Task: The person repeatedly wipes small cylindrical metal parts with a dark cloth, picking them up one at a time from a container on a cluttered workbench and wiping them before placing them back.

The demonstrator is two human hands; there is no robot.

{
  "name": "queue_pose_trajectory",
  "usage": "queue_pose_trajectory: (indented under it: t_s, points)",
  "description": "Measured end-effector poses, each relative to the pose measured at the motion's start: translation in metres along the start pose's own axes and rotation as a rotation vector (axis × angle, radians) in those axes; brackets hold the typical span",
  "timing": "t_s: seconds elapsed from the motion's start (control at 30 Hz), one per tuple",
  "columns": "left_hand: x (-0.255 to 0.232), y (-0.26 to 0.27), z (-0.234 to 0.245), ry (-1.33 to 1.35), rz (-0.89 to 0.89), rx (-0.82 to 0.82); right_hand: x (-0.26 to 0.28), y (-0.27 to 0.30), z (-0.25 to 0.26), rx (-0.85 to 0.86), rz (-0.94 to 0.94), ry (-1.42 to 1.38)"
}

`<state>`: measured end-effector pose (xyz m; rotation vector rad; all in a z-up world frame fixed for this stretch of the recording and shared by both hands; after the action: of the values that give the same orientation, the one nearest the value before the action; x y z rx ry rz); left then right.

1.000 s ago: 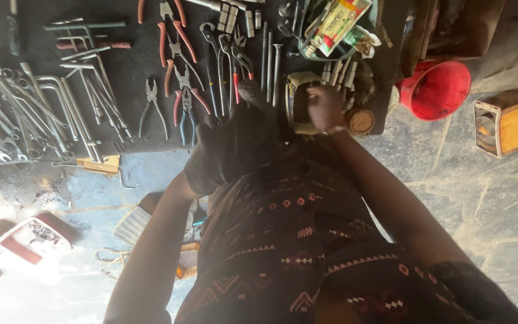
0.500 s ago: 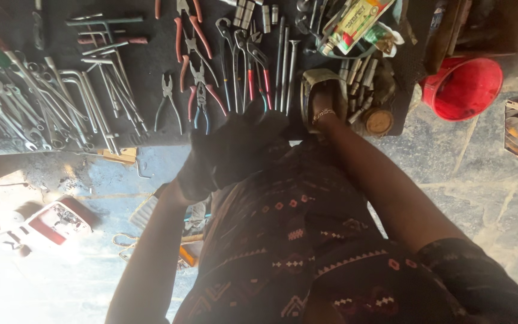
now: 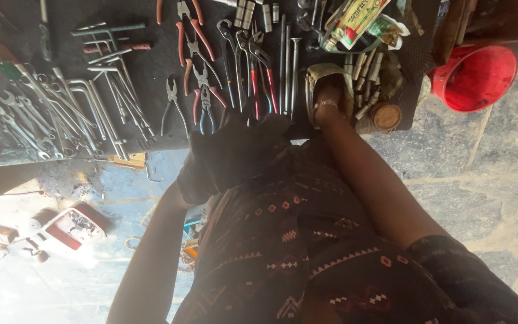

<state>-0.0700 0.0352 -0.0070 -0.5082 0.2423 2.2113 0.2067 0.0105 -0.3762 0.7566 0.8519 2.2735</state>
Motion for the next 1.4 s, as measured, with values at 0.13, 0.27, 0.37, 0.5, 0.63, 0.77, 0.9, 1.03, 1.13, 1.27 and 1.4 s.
queue_pose_trajectory:
  t_s: [0.13, 0.27, 0.37, 0.5, 0.63, 0.77, 0.9, 1.03, 1.13, 1.27, 1.4]
  points:
    - [0.000, 0.002, 0.003, 0.046, 0.031, 0.006, -0.023, -0.015, -0.012, 0.018, -0.057, -0.318]
    - [-0.001, -0.015, 0.005, 0.038, 0.043, 0.020, -0.025, -0.024, 0.001, 0.123, -0.167, -0.826]
    - [-0.004, -0.030, -0.009, -0.046, 0.074, 0.103, -0.028, 0.002, 0.018, 0.254, -0.277, -1.295]
    - [0.001, -0.036, -0.034, -0.112, 0.062, 0.078, -0.027, 0.075, 0.067, 0.488, -0.243, -1.649]
    - [0.016, -0.034, -0.045, 0.756, 0.044, 0.115, -0.012, 0.157, 0.127, 0.605, -0.081, -1.648]
    - [0.001, -0.056, -0.044, -0.166, -0.282, 0.025, 0.019, 0.207, 0.164, 0.509, 0.019, -1.662]
    - [-0.009, -0.078, -0.037, 0.385, -0.210, 0.208, 0.032, 0.232, 0.177, 0.436, 0.140, -1.699]
    - [-0.009, -0.075, -0.036, 0.741, -0.247, 0.164, 0.025, 0.248, 0.179, 0.364, 0.199, -1.656]
    - [-0.011, -0.072, -0.044, 0.486, -0.384, 0.058, 0.027, 0.255, 0.179, 0.349, 0.283, -1.660]
    - [-0.016, -0.069, -0.039, 1.246, -0.352, 0.109, 0.040, 0.269, 0.183, 0.297, 0.385, -1.632]
    - [-0.025, -0.078, -0.028, 0.751, -0.336, 0.233, 0.048, 0.284, 0.191, 0.170, 0.425, -1.545]
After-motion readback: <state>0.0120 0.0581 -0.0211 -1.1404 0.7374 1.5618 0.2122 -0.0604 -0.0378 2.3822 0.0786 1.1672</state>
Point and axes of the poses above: each hand's wrist, its own y-axis away from the middle knuckle, its own z-axis out of the back of the hand, x = y × z, the point moved 1 cm from there along -y, towards the middle knuckle, and after that the axes turned 3 degrees about x, right-handed, at the moved point
